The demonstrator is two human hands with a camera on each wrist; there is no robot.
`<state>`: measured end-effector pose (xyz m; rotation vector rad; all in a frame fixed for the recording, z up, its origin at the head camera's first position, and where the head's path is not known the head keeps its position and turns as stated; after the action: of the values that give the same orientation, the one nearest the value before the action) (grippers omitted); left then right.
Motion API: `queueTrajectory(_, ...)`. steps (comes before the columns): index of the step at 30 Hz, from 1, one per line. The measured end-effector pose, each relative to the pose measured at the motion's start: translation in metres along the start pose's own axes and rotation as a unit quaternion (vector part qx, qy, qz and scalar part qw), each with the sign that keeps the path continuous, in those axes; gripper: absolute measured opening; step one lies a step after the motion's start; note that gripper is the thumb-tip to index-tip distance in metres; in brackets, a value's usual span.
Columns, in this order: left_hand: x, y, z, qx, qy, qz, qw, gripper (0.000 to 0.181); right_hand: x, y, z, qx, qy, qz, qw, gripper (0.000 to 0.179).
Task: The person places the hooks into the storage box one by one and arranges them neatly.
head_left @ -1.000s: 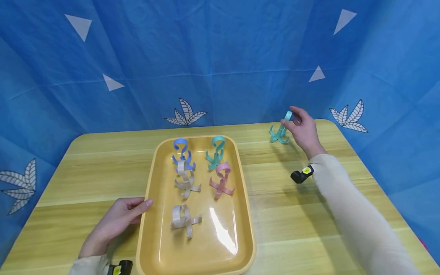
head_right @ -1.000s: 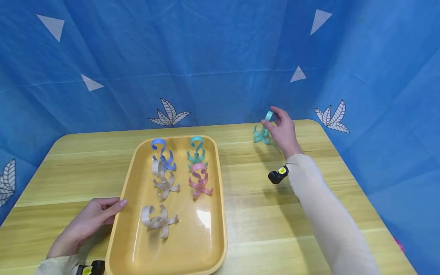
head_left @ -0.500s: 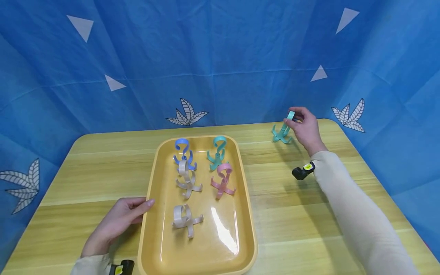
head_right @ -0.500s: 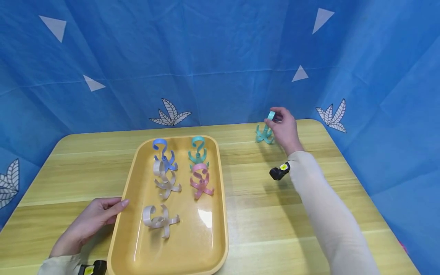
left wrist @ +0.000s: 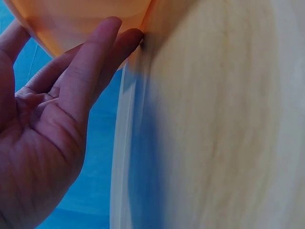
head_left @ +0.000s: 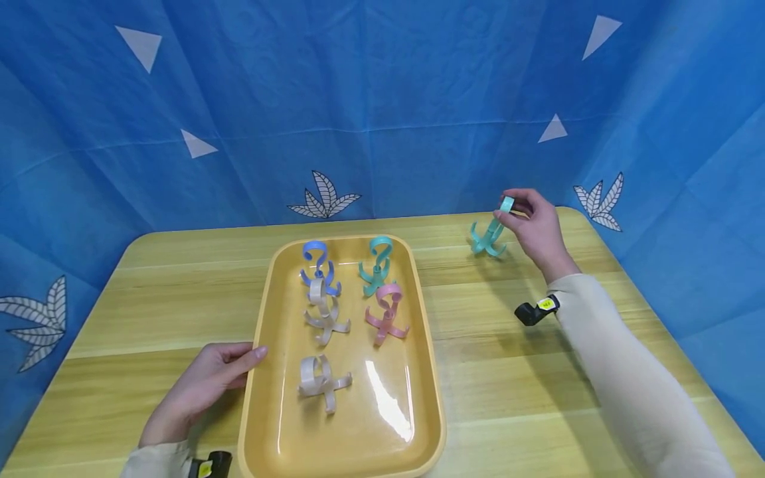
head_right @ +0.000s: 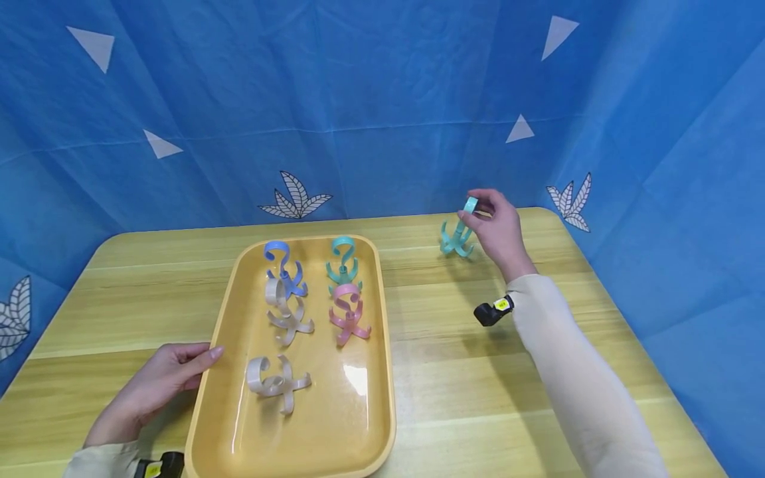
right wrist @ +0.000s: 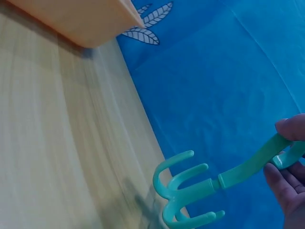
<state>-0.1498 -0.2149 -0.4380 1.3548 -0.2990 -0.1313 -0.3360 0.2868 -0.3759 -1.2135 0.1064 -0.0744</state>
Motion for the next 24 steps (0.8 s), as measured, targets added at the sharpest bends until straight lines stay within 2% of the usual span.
queueTrajectory(7, 0.0, 0.001, 0.001, -0.002, 0.015, 0.015, 0.9998, 0.054, 0.008, -0.004, -0.002, 0.035, -0.007, 0.019, 0.9992, 0.045)
queueTrajectory(10, 0.0, 0.001, 0.0, -0.001, 0.01, 0.015, 0.9998, 0.054, 0.01, -0.004, -0.002, 0.041, -0.006, 0.018, 0.999, 0.046)
queueTrajectory(15, 0.0, 0.001, 0.0, 0.002, 0.002, 0.008, 1.0, 0.054, 0.015, -0.007, -0.002, 0.041, -0.012, 0.016, 0.999, 0.047)
queueTrajectory(24, 0.001, -0.001, 0.001, -0.005, 0.014, 0.018, 0.9997, 0.053, 0.032, -0.017, -0.001, 0.038, -0.036, 0.025, 0.9983, 0.044)
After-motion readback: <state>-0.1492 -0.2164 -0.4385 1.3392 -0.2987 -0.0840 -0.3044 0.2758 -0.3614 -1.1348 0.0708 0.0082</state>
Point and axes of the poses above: each hand's wrist, its own x-axis away from the middle knuckle, its own z-axis out of the back of the hand, y = z × x, the point moved 5 cm from there along -x, towards the middle knuckle, and after that the axes turned 10 degrees about -z, right-handed, at the moved point
